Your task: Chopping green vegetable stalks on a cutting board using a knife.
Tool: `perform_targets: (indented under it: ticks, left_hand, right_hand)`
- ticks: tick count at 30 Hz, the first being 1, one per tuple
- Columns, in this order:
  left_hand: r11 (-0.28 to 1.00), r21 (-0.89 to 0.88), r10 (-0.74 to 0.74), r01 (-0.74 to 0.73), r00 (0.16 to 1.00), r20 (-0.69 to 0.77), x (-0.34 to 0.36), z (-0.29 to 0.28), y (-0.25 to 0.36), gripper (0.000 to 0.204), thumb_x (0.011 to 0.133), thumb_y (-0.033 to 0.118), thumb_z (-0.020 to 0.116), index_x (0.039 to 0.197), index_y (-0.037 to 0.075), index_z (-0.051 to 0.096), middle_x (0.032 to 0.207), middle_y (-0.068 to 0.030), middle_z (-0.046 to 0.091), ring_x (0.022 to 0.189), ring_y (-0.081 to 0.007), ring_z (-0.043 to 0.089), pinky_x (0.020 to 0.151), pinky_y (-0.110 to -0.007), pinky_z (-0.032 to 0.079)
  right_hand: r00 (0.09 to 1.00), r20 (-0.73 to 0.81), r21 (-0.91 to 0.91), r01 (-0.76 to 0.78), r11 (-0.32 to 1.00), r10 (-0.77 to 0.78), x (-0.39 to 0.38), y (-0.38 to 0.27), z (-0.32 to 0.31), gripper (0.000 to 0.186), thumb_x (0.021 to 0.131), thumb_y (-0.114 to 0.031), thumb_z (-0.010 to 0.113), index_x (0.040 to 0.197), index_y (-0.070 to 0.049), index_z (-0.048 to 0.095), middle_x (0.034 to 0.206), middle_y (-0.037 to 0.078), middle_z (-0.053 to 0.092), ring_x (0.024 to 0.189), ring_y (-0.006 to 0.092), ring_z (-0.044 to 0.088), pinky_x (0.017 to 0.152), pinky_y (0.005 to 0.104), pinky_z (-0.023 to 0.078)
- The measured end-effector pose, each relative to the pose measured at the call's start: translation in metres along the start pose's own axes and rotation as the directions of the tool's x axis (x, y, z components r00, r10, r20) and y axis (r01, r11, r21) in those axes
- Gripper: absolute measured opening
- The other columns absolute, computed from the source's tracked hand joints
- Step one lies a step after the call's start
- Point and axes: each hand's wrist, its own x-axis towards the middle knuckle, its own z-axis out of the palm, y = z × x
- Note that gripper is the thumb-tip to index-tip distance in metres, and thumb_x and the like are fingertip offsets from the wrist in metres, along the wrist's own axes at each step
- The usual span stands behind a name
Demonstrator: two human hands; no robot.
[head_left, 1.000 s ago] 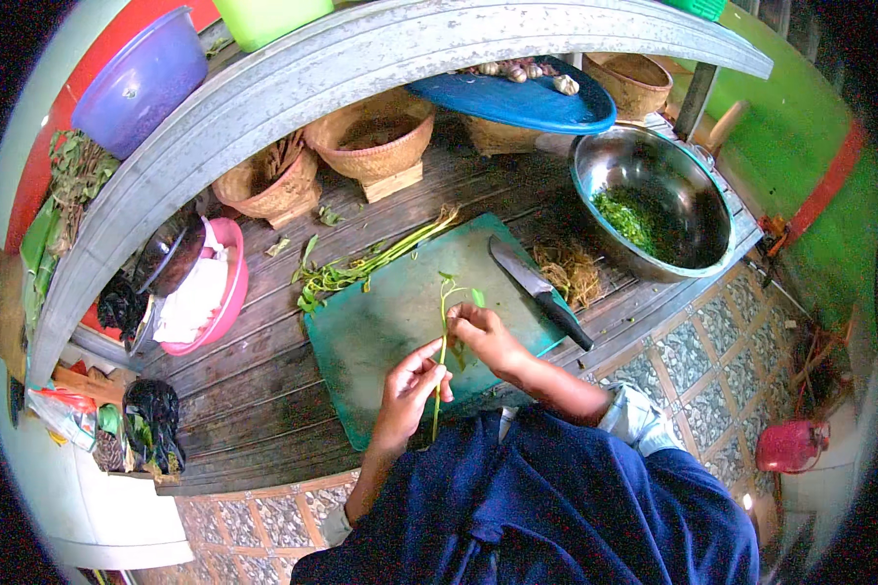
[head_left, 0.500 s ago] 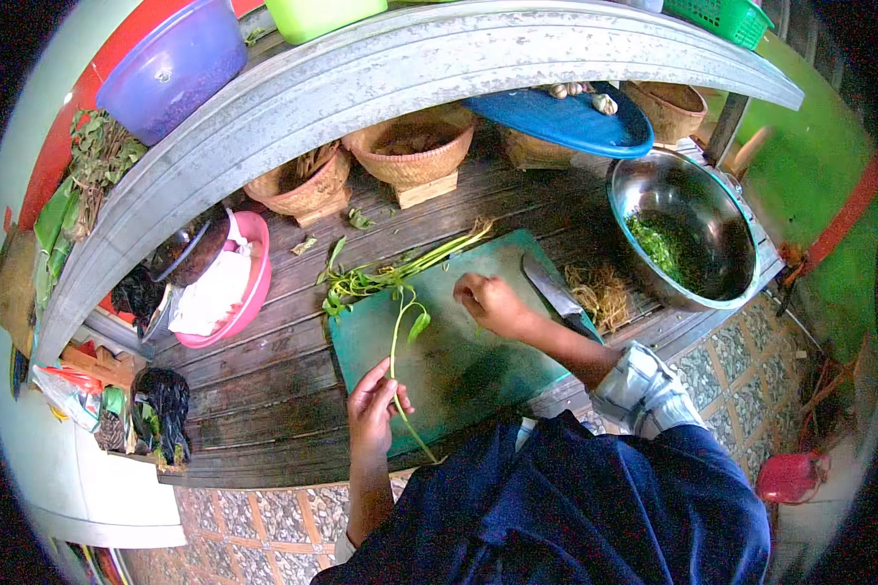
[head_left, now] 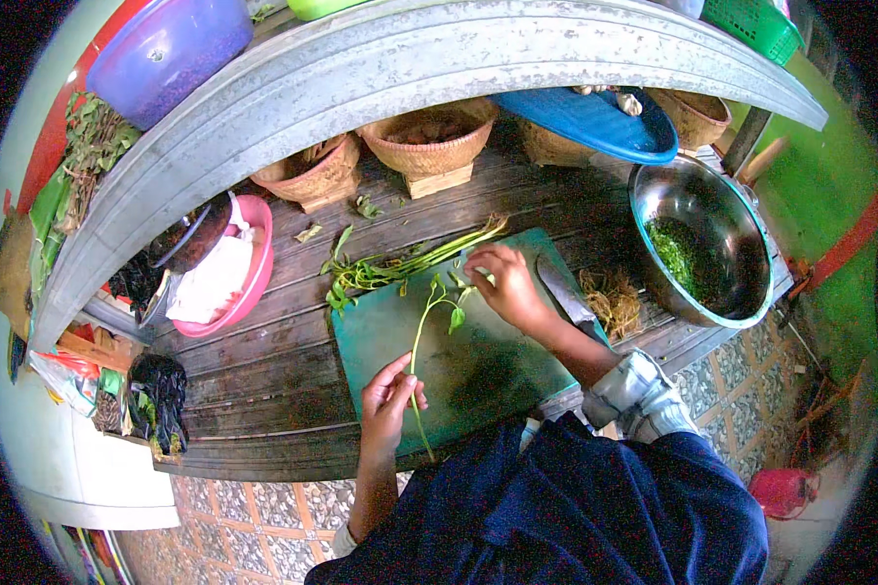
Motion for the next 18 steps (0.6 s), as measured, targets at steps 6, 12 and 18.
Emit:
perform_targets:
  ticks: [6,12,18]
  left_hand:
    - [1.0,0.013,-0.018,0.017,0.997,0.069,0.008,0.009,0.002,0.036,0.091,0.008,0.055,0.126,-0.001,0.053,0.074,-0.0023,0.059,0.062,-0.0088,0.057,0.058,-0.021,0.044]
    - [0.999,0.0,-0.046,0.047,0.993,0.104,0.01,0.011,0.004,0.036,0.091,0.006,0.055,0.126,-0.002,0.052,0.077,-0.0037,0.059,0.064,-0.0103,0.057,0.061,-0.025,0.05]
    - [0.997,-0.036,-0.057,0.062,0.989,0.14,0.008,0.012,0.006,0.037,0.091,0.006,0.056,0.127,-0.002,0.052,0.077,-0.0046,0.06,0.065,-0.0108,0.058,0.062,-0.025,0.05]
  right_hand:
    - [0.859,0.162,-0.106,0.504,0.857,-0.485,0.003,-0.046,-0.037,0.031,0.068,-0.011,0.071,0.098,-0.016,0.069,0.104,0.0,0.06,0.098,0.0195,0.055,0.086,0.0413,0.038]
    - [0.835,0.195,-0.131,0.542,0.83,-0.515,-0.002,-0.035,-0.031,0.03,0.069,-0.015,0.072,0.098,-0.016,0.067,0.104,-0.001,0.058,0.097,0.0193,0.055,0.086,0.0402,0.038]
    - [0.98,0.097,0.11,0.161,0.981,-0.172,-0.017,-0.042,-0.004,0.018,0.078,-0.013,0.068,0.094,-0.009,0.063,0.095,0.001,0.061,0.091,0.0189,0.056,0.084,0.035,0.041]
